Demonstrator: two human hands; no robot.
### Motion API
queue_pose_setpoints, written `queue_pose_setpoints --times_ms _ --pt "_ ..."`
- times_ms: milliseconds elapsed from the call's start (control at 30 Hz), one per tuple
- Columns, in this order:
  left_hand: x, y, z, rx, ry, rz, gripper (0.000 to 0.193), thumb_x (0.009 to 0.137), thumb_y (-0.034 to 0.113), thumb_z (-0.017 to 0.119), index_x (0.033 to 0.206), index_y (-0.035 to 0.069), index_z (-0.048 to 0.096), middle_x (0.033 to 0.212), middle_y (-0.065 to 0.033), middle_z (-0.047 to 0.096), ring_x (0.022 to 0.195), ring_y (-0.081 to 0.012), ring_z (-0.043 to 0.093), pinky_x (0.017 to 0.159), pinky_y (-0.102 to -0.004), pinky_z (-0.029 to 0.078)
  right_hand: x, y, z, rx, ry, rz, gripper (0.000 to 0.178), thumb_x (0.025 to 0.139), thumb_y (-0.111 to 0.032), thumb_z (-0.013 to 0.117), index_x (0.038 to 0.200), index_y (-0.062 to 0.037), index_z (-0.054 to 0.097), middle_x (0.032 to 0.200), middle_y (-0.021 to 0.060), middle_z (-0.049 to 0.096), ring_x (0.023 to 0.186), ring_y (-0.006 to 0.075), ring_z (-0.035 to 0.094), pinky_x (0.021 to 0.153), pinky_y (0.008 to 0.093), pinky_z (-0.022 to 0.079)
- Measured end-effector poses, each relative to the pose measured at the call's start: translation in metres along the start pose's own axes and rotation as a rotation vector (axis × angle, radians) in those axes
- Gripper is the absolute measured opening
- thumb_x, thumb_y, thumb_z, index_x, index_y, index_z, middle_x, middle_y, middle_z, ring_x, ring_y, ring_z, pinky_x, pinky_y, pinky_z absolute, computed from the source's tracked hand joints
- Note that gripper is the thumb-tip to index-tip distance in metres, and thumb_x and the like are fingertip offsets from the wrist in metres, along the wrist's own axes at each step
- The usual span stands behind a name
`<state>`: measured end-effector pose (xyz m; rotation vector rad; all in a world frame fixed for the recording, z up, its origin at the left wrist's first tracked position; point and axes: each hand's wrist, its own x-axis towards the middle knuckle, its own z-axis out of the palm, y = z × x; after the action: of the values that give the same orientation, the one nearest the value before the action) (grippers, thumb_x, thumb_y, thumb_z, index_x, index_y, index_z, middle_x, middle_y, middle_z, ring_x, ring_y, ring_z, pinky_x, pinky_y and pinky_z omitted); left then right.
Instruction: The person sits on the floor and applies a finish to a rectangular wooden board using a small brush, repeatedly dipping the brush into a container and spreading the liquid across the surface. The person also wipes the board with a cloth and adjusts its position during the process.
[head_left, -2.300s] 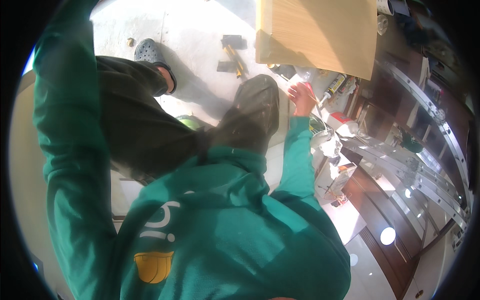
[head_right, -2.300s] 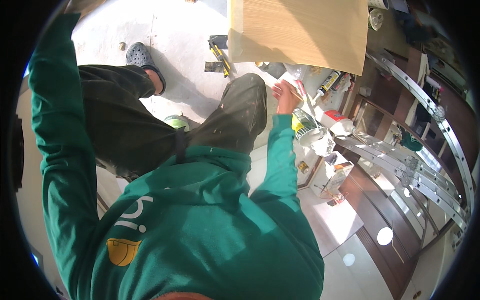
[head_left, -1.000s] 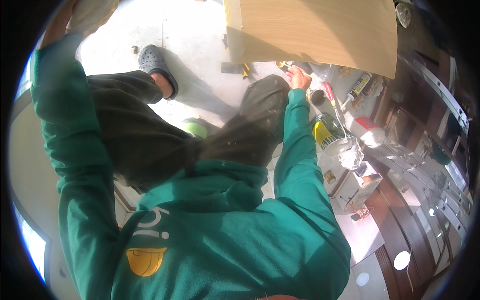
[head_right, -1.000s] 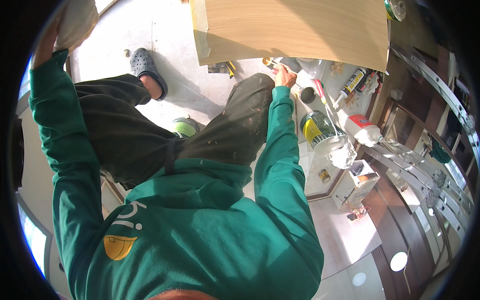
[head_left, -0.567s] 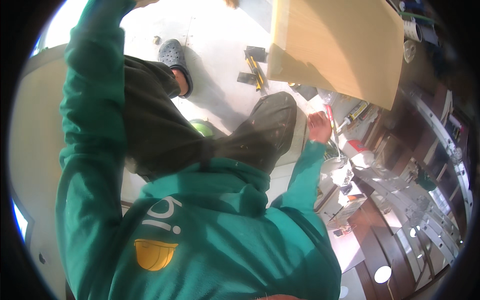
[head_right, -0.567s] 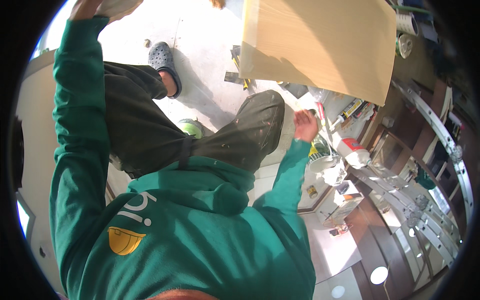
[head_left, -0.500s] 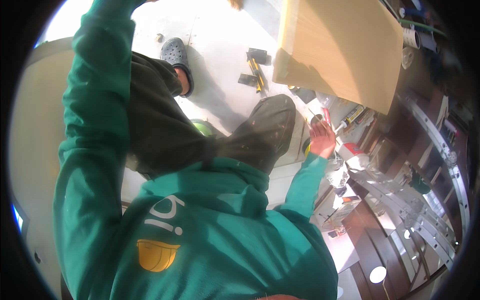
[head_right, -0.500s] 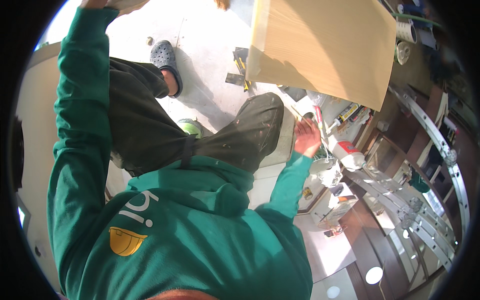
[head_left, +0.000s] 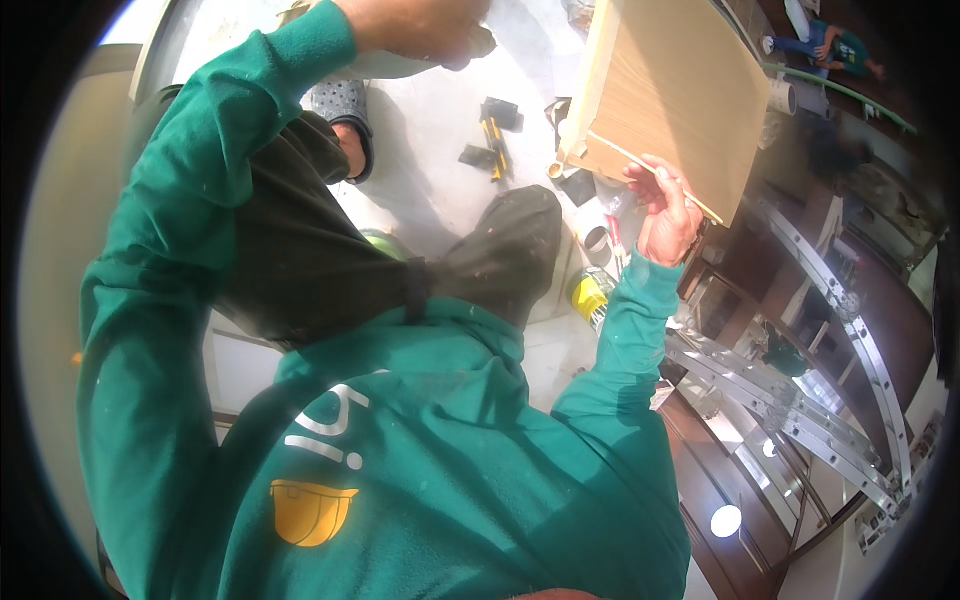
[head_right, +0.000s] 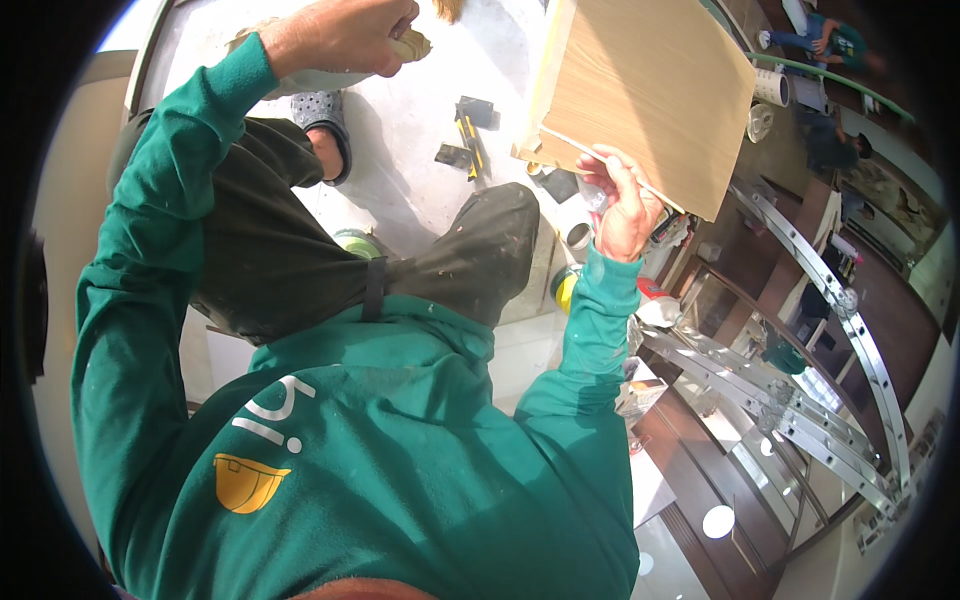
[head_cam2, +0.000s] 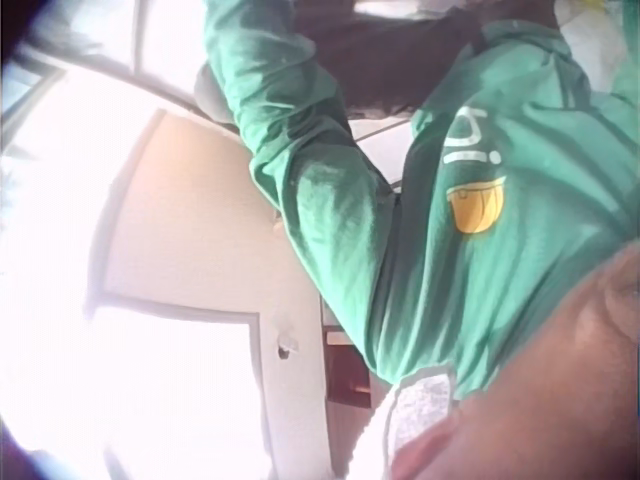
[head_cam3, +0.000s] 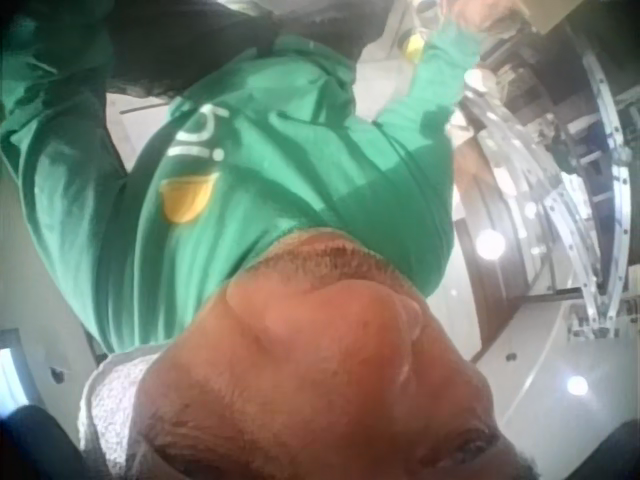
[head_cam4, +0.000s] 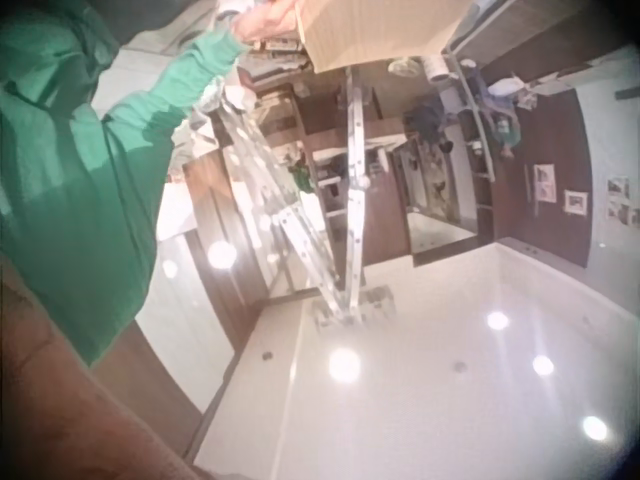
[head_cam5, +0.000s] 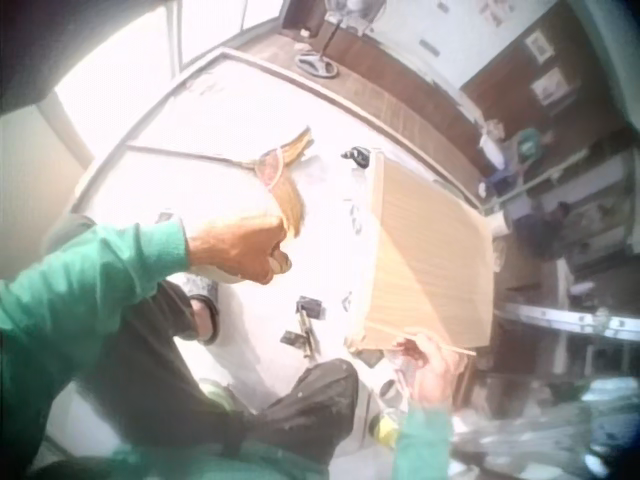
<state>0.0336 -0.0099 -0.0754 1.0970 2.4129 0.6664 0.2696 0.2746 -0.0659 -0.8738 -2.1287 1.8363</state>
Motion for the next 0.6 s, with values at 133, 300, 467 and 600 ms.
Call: queue_pose_setpoints --times_ms 133,300,467,600 --pt "-0.001 -0.019 0.005 -0.061 0.081 0.091 0.021 0.067 0.011 0.065 0.061 -0.008 0.059 0.057 -0.0237 0.053 0.051 -0.0356 0.057 0.052 -0.0448 0.045 0.008 -0.006 0.014 -0.090 -0.039 -0.015 0.027 0.095 -0.014 0.059 0.107 0.0085 0.069 0.092 0.0177 0.073 0.084 0.0250 0.072 0.076 0.0317 0.056" --pt "0.011 -0.031 0.010 -0.143 0.124 0.213 0.016 0.065 0.005 0.064 0.063 -0.009 0.059 0.060 -0.0252 0.055 0.056 -0.0372 0.059 0.054 -0.0442 0.048 0.012 -0.004 0.015 -0.127 -0.068 -0.027 0.027 0.095 -0.015 0.060 0.106 0.0070 0.071 0.092 0.0168 0.074 0.083 0.0216 0.072 0.076 0.0294 0.055" --pt "0.007 -0.031 0.006 -0.065 0.180 0.296 0.014 0.062 0.002 0.063 0.064 -0.011 0.059 0.062 -0.0262 0.057 0.060 -0.0383 0.063 0.056 -0.0436 0.050 0.011 -0.006 0.017 -0.145 -0.053 -0.023 0.026 0.095 -0.014 0.059 0.106 0.0071 0.071 0.092 0.0166 0.074 0.084 0.0216 0.072 0.076 0.0295 0.055" --pt "0.007 -0.028 0.005 -0.054 0.143 0.169 0.013 0.061 0.001 0.063 0.064 -0.011 0.060 0.061 -0.0256 0.056 0.060 -0.0381 0.064 0.055 -0.0437 0.049 0.010 -0.001 0.016 -0.165 -0.077 -0.012 0.025 0.094 -0.013 0.059 0.105 0.0070 0.071 0.092 0.0158 0.074 0.084 0.0216 0.072 0.075 0.0291 0.055"
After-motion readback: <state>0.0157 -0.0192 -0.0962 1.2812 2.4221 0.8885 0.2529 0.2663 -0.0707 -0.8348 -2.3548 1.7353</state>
